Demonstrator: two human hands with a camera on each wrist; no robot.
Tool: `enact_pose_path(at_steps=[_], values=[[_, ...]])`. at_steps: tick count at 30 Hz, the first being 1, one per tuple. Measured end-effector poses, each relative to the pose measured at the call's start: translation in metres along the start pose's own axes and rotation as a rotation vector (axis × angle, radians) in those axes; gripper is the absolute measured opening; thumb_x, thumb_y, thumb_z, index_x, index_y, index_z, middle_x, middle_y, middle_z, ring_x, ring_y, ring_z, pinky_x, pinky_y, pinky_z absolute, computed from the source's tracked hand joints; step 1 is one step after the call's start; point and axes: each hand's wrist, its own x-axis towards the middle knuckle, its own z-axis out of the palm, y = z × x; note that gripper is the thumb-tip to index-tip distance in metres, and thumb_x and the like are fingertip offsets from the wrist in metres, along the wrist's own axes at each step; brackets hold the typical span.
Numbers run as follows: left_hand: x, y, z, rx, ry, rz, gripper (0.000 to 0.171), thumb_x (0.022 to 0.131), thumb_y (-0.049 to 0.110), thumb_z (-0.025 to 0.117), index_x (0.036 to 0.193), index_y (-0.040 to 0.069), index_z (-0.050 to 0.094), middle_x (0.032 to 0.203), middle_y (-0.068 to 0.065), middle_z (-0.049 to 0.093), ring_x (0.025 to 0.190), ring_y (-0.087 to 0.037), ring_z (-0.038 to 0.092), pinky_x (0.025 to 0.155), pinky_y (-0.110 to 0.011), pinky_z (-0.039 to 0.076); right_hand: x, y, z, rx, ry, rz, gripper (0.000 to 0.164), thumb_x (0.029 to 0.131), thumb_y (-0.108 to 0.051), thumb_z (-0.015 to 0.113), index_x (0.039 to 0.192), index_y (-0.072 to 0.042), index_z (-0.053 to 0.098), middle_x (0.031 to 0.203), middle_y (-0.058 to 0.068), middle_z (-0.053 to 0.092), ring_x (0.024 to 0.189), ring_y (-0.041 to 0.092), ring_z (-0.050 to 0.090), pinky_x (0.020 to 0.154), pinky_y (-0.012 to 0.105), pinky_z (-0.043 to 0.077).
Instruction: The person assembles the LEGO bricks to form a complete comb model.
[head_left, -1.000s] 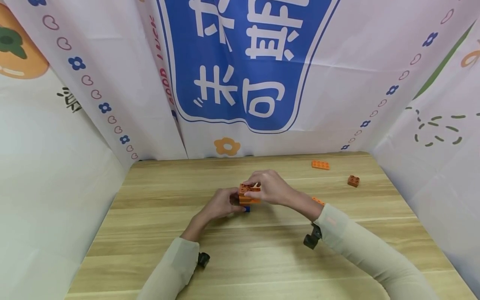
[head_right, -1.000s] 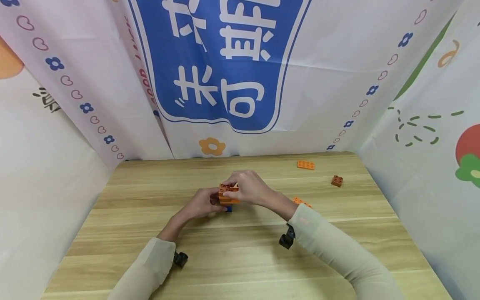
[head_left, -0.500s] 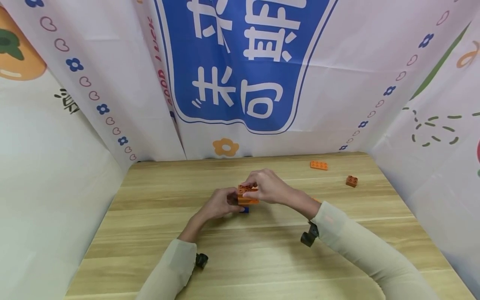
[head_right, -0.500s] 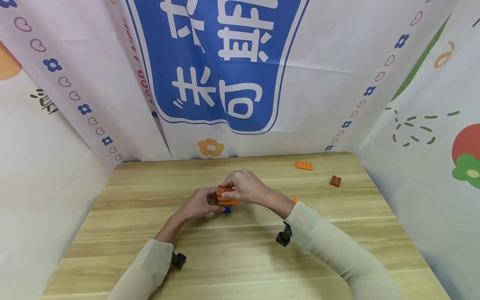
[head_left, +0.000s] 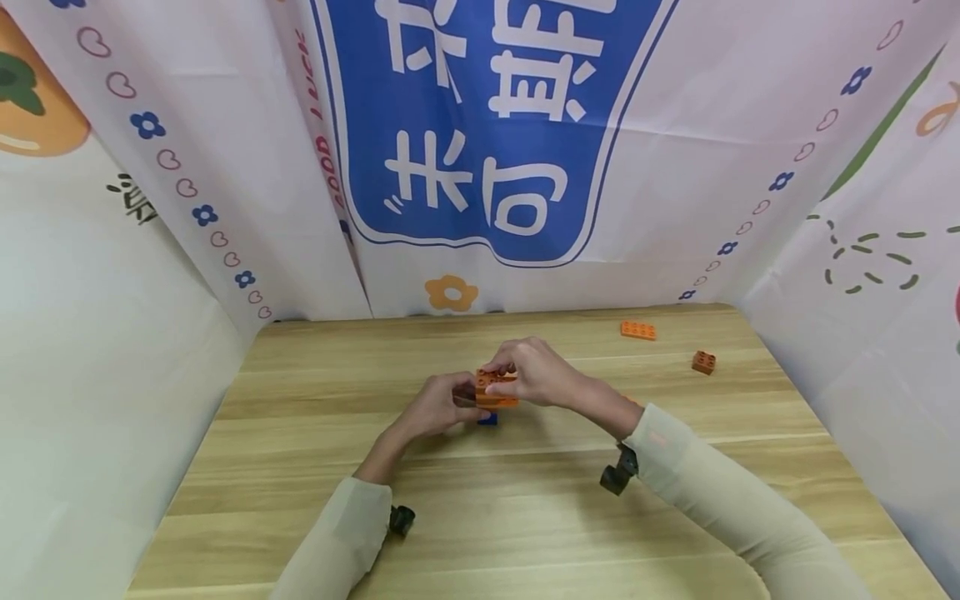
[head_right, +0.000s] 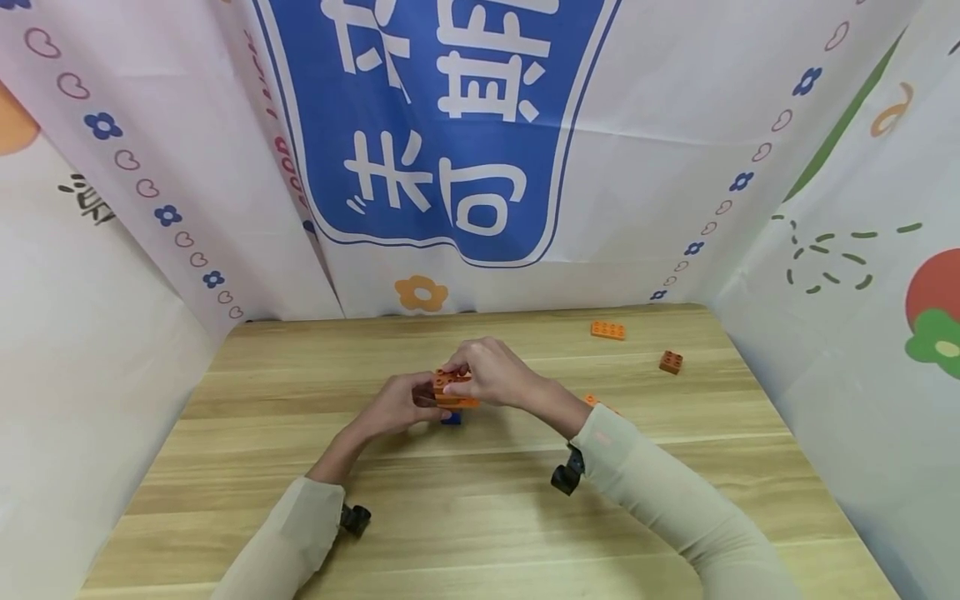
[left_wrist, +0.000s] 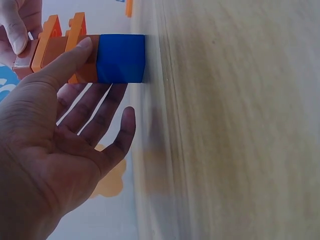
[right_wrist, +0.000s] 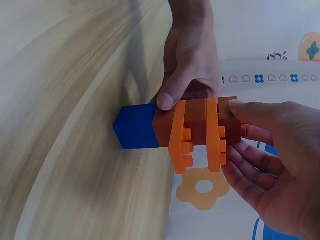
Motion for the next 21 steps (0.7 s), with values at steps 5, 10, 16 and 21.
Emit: enact_pose_path(at_steps=[5,10,16,21], values=[[-0.001,-0.001,0.003,0.017,-0.006,-0.017,0.026,0.089,0.012,0.087,0.111,0.007,0.074,0.111,-0.007,0.077,0.103,-0.021,0.075,0.089,-0.030,0.062,-0.003,0.004,0.002,0.057,-0.009,0.038,0.028,0.089,-0.019,0.089,0.113,-0.007,0.082,0.102,0.004,0.079,0.091,0.014,0.074,0.079,0.026,0.061],[-0.001,0.001,0.003,0.022,0.002,-0.011,0.025,0.089,0.011,0.087,0.109,0.008,0.073,0.110,-0.007,0.077,0.102,-0.022,0.075,0.088,-0.032,0.063,-0.006,0.007,-0.003,0.080,-0.006,0.065,0.037,0.090,-0.028,0.088,0.118,-0.006,0.080,0.111,0.006,0.080,0.098,0.017,0.075,0.085,0.037,0.063],[-0.001,0.001,0.002,0.031,0.006,-0.030,0.028,0.088,0.012,0.088,0.110,0.007,0.072,0.110,-0.007,0.077,0.100,-0.021,0.075,0.086,-0.032,0.063,-0.016,0.013,-0.015,0.109,0.014,0.113,0.044,0.090,-0.036,0.087,0.121,-0.007,0.079,0.117,0.007,0.079,0.103,0.023,0.075,0.090,0.043,0.062],[-0.001,0.002,0.002,0.043,0.013,-0.062,0.028,0.088,0.012,0.089,0.109,0.008,0.072,0.110,-0.006,0.076,0.100,-0.019,0.074,0.087,-0.032,0.062,-0.026,0.022,-0.021,0.116,0.023,0.133,0.044,0.089,-0.036,0.088,0.121,-0.006,0.079,0.118,0.008,0.078,0.105,0.028,0.074,0.092,0.045,0.061]])
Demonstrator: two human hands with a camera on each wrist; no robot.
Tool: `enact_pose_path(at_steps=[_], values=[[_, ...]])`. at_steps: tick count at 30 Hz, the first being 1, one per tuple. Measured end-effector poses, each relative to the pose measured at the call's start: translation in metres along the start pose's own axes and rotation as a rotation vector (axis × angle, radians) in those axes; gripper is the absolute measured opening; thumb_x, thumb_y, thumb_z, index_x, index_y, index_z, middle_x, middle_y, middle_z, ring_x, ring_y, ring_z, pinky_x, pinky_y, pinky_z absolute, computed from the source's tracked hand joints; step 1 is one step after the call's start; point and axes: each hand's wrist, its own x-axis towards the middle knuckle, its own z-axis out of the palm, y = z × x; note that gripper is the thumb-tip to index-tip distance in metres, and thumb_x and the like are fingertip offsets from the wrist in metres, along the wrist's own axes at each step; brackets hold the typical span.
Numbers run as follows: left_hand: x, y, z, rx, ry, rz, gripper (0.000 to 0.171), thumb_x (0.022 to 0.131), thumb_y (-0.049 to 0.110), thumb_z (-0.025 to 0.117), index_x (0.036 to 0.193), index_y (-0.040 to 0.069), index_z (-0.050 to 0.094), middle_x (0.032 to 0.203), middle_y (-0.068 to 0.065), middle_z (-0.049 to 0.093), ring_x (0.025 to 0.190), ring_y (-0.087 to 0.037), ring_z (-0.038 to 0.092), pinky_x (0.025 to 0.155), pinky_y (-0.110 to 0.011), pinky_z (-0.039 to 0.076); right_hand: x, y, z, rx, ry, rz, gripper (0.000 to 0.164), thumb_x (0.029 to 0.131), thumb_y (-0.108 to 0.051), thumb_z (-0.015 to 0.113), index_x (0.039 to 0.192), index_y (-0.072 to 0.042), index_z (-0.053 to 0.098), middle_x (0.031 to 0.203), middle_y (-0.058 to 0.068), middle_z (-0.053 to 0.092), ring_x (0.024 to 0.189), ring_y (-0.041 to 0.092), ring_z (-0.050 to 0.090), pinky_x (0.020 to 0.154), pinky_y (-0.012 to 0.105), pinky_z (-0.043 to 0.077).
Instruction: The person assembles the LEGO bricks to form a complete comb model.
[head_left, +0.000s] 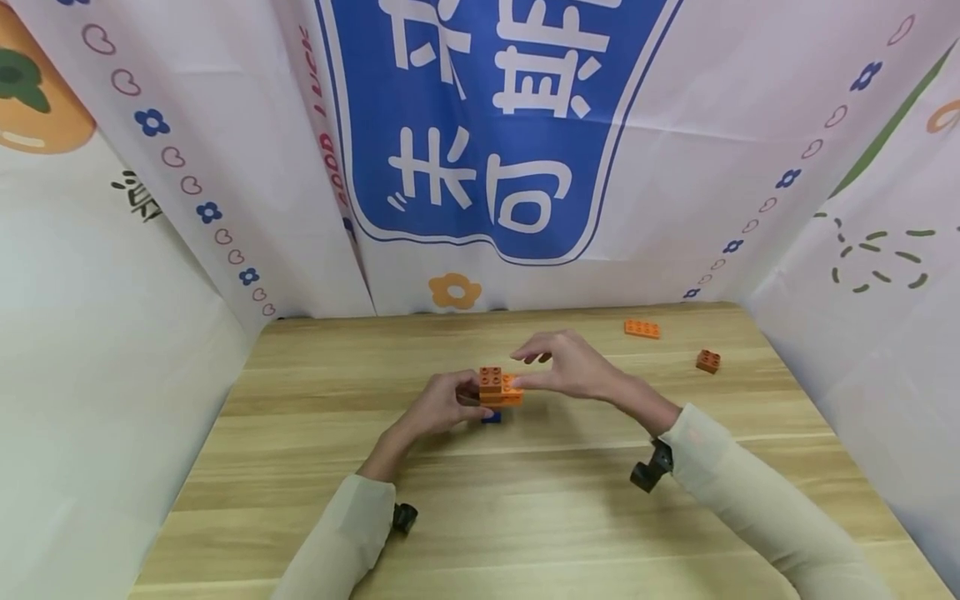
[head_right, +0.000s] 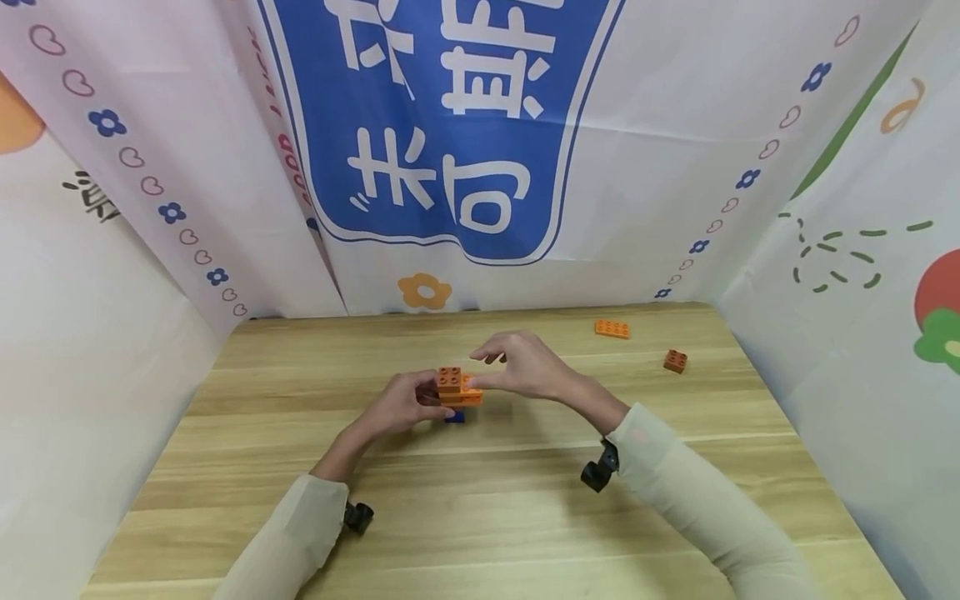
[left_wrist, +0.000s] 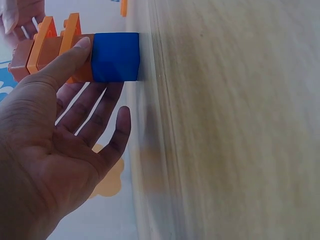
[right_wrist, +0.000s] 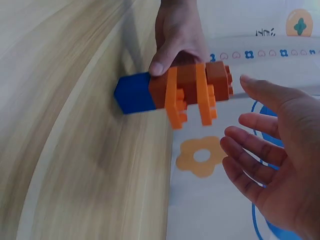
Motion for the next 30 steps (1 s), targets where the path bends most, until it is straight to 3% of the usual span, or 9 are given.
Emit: enact_pose_path(at_steps=[10,30], values=[[-0.001,0.003,-0.004,0.017,0.004,-0.037,0.026,0.088,0.012,0.089,0.107,0.009,0.071,0.108,-0.004,0.075,0.097,-0.017,0.071,0.085,-0.033,0.062,-0.022,0.025,-0.012,-0.032,0.051,0.026,0.044,0.089,-0.038,0.087,0.122,-0.010,0.079,0.117,0.006,0.078,0.103,0.019,0.072,0.091,0.044,0.061],[-0.001,0.000,-0.001,0.028,0.000,-0.033,0.025,0.088,0.013,0.089,0.105,0.009,0.070,0.110,-0.004,0.075,0.102,-0.019,0.071,0.089,-0.033,0.062,-0.072,0.076,-0.029,-0.076,0.015,0.091,0.041,0.086,-0.027,0.091,0.120,-0.008,0.079,0.119,0.008,0.077,0.106,0.030,0.072,0.090,0.053,0.061]])
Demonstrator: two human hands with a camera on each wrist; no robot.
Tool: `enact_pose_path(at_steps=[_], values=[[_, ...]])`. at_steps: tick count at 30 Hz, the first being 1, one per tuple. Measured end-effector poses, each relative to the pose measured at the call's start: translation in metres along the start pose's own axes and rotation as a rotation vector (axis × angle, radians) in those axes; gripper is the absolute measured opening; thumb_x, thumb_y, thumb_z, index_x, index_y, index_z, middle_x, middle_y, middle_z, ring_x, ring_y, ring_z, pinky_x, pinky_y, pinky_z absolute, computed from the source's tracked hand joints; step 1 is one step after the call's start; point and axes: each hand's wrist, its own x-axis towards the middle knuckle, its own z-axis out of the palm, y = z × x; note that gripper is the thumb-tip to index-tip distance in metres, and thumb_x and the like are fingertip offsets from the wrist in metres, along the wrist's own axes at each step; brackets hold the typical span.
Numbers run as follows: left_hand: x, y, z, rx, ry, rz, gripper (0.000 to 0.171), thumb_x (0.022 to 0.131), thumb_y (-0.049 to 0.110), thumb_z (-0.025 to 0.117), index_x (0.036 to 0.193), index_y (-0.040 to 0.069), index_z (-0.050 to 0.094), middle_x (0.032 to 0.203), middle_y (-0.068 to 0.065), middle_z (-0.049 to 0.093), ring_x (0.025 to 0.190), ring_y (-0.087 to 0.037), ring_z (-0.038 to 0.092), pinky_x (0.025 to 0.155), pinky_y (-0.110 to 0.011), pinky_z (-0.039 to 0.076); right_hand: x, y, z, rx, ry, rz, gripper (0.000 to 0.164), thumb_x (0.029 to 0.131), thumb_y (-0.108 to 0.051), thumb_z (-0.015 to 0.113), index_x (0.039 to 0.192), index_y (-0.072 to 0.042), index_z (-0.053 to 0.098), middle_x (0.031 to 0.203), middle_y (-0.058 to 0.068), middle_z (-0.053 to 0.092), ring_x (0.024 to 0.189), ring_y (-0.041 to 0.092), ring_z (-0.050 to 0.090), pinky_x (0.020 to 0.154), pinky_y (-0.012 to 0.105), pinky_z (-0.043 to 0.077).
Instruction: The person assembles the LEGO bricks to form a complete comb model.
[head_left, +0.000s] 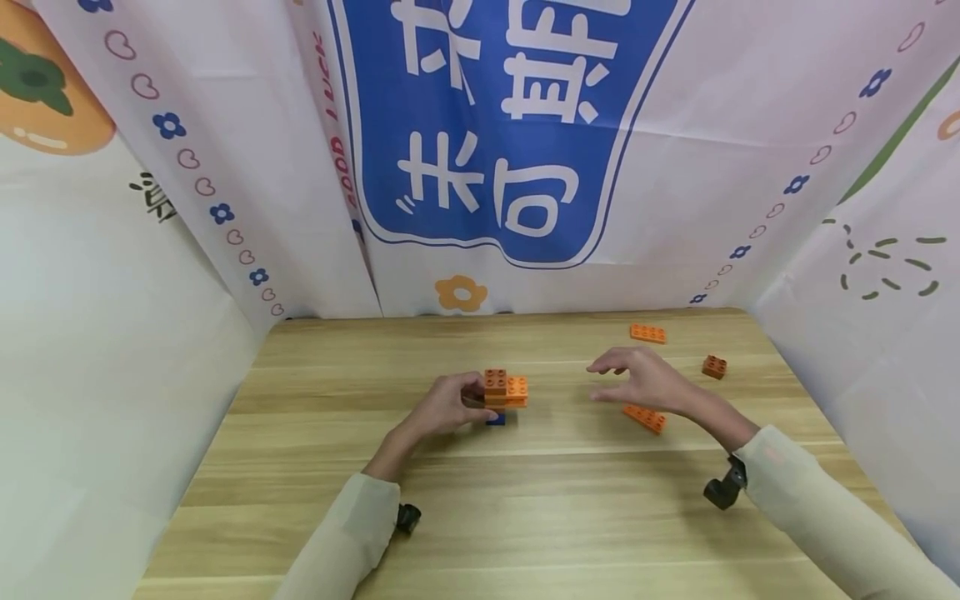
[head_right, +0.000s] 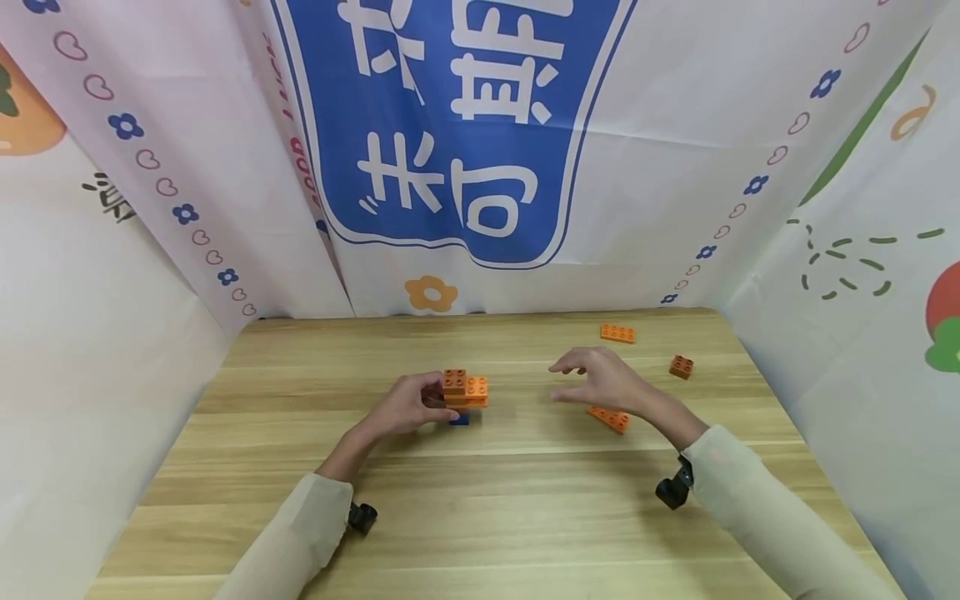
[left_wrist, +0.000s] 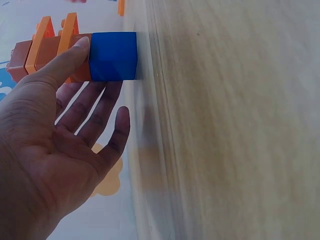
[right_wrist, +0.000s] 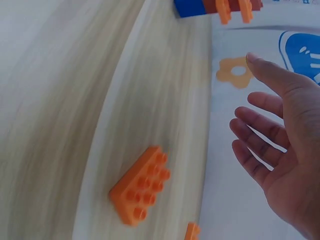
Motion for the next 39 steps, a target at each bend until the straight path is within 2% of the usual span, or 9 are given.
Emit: enact_pose_path(at_steps=[5,15,22,30,39], values=[[0.000,0.000,0.001,0.004,0.005,0.005,0.026,0.088,0.013,0.089,0.106,0.009,0.070,0.110,-0.005,0.075,0.102,-0.019,0.071,0.089,-0.032,0.062,-0.011,0.015,-0.002,-0.035,-0.013,-0.015,0.042,0.086,-0.025,0.091,0.119,-0.004,0.079,0.117,0.010,0.077,0.103,0.035,0.073,0.087,0.055,0.061],[-0.001,0.002,0.001,-0.001,-0.002,-0.011,0.026,0.088,0.012,0.089,0.107,0.009,0.071,0.109,-0.004,0.075,0.101,-0.019,0.071,0.087,-0.032,0.062,-0.031,0.038,-0.004,-0.086,-0.057,-0.020,0.047,0.084,-0.027,0.092,0.122,-0.002,0.077,0.118,0.012,0.077,0.103,0.032,0.074,0.085,0.050,0.062],[0.000,0.002,0.001,-0.004,0.000,-0.018,0.027,0.088,0.013,0.089,0.107,0.009,0.071,0.109,-0.004,0.075,0.100,-0.018,0.071,0.087,-0.032,0.061,-0.041,0.047,-0.003,-0.078,-0.079,0.022,0.049,0.084,-0.026,0.092,0.124,-0.003,0.076,0.121,0.011,0.076,0.104,0.029,0.075,0.085,0.047,0.063],[0.000,0.002,0.001,-0.008,-0.001,-0.021,0.028,0.088,0.013,0.089,0.110,0.009,0.071,0.110,-0.004,0.075,0.101,-0.018,0.071,0.088,-0.032,0.061,-0.051,0.056,0.002,-0.096,-0.072,0.022,0.051,0.083,-0.026,0.093,0.125,-0.005,0.076,0.123,0.009,0.076,0.108,0.028,0.073,0.090,0.046,0.061],[-0.001,0.002,0.001,-0.003,-0.002,-0.012,0.028,0.088,0.013,0.089,0.109,0.008,0.071,0.110,-0.005,0.075,0.100,-0.018,0.071,0.086,-0.031,0.061,-0.060,0.061,0.006,-0.156,-0.067,0.043,0.057,0.081,-0.032,0.095,0.129,-0.007,0.075,0.124,0.008,0.075,0.110,0.027,0.072,0.090,0.047,0.061]])
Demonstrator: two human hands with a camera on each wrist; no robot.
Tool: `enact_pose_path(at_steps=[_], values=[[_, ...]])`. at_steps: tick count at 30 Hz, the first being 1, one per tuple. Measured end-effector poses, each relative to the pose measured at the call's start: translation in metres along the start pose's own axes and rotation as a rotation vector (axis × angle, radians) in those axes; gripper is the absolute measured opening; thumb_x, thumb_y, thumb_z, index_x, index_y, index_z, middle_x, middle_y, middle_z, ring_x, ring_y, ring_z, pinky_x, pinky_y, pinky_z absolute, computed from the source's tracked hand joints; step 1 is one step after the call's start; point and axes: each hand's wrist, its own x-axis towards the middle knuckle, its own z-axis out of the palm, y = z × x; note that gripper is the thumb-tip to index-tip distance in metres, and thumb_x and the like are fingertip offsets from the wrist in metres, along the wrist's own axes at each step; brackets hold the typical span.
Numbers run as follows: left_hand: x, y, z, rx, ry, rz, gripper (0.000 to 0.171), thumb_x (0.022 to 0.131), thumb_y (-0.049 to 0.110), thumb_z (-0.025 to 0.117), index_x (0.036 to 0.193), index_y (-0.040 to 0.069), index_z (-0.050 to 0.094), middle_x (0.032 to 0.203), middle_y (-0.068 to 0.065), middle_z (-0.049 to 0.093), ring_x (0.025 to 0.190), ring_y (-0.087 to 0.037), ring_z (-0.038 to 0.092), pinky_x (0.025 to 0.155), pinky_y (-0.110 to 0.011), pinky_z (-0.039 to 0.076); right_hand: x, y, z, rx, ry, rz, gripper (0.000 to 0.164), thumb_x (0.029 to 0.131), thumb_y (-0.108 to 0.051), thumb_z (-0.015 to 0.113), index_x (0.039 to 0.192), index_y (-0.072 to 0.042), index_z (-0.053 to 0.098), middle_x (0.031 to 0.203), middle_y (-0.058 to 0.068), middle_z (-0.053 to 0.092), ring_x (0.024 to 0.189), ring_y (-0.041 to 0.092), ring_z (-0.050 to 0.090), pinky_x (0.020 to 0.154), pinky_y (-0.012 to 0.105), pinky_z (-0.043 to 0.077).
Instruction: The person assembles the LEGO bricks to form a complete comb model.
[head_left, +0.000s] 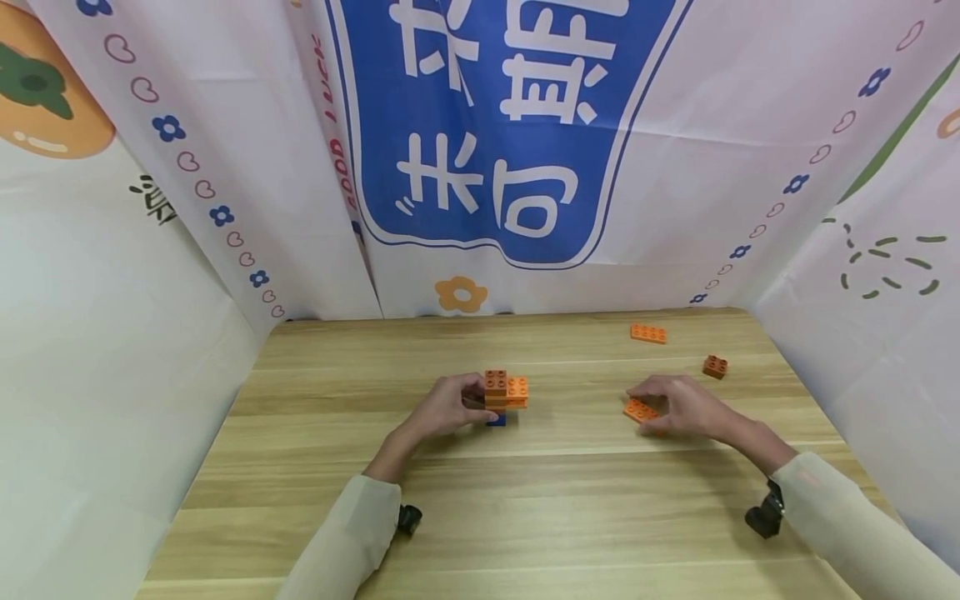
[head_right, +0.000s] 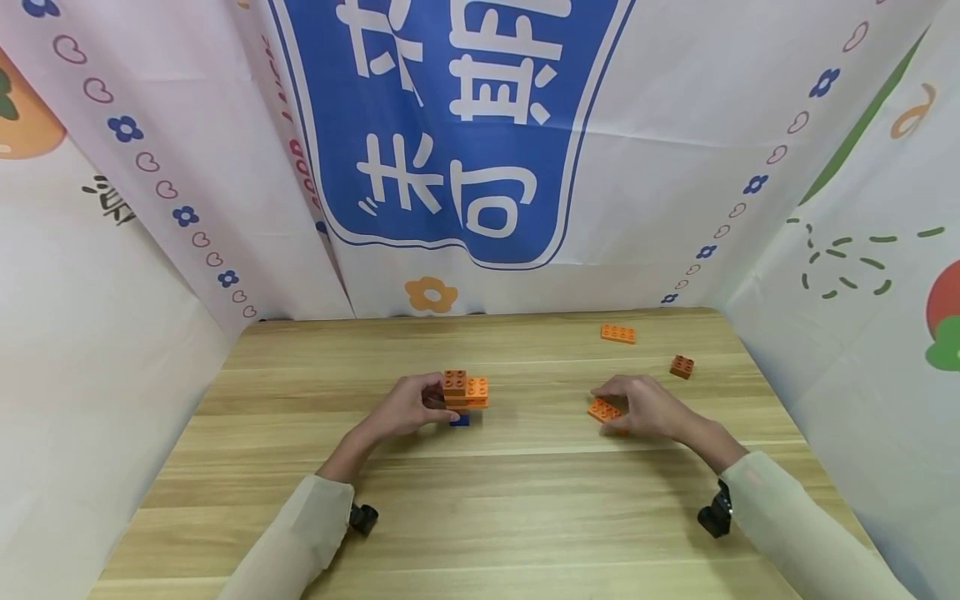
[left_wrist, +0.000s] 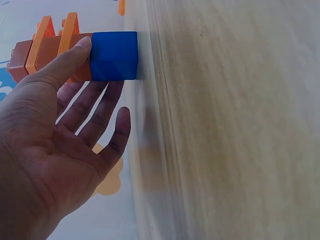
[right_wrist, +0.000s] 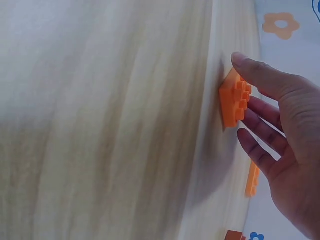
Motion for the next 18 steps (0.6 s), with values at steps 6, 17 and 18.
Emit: enact_pose_path(at_steps=[6,17,18], values=[[0.0001,-0.0004,0.0001,0.008,0.000,0.001,0.027,0.088,0.013,0.089,0.108,0.009,0.071,0.109,-0.004,0.075,0.099,-0.017,0.070,0.086,-0.031,0.061,-0.0027,0.0028,0.0028,0.017,0.011,-0.012,0.056,0.082,-0.028,0.094,0.128,-0.005,0.075,0.122,0.009,0.076,0.108,0.027,0.073,0.089,0.043,0.062],[-0.0006,0.0010,0.0002,-0.005,0.002,-0.007,0.027,0.088,0.012,0.089,0.107,0.008,0.070,0.109,-0.005,0.074,0.099,-0.019,0.070,0.086,-0.031,0.061,-0.0016,0.0065,0.0058,-0.015,0.018,-0.036,0.046,0.083,-0.018,0.093,0.124,-0.005,0.077,0.115,0.004,0.076,0.101,0.018,0.072,0.082,0.034,0.061],[-0.0006,0.0012,0.0002,-0.008,0.002,-0.006,0.027,0.088,0.012,0.089,0.107,0.008,0.070,0.109,-0.005,0.074,0.099,-0.019,0.070,0.086,-0.032,0.061,-0.0013,0.0067,0.0058,-0.017,0.018,-0.036,0.046,0.083,-0.018,0.093,0.124,-0.005,0.077,0.114,0.003,0.076,0.101,0.019,0.072,0.083,0.035,0.061]])
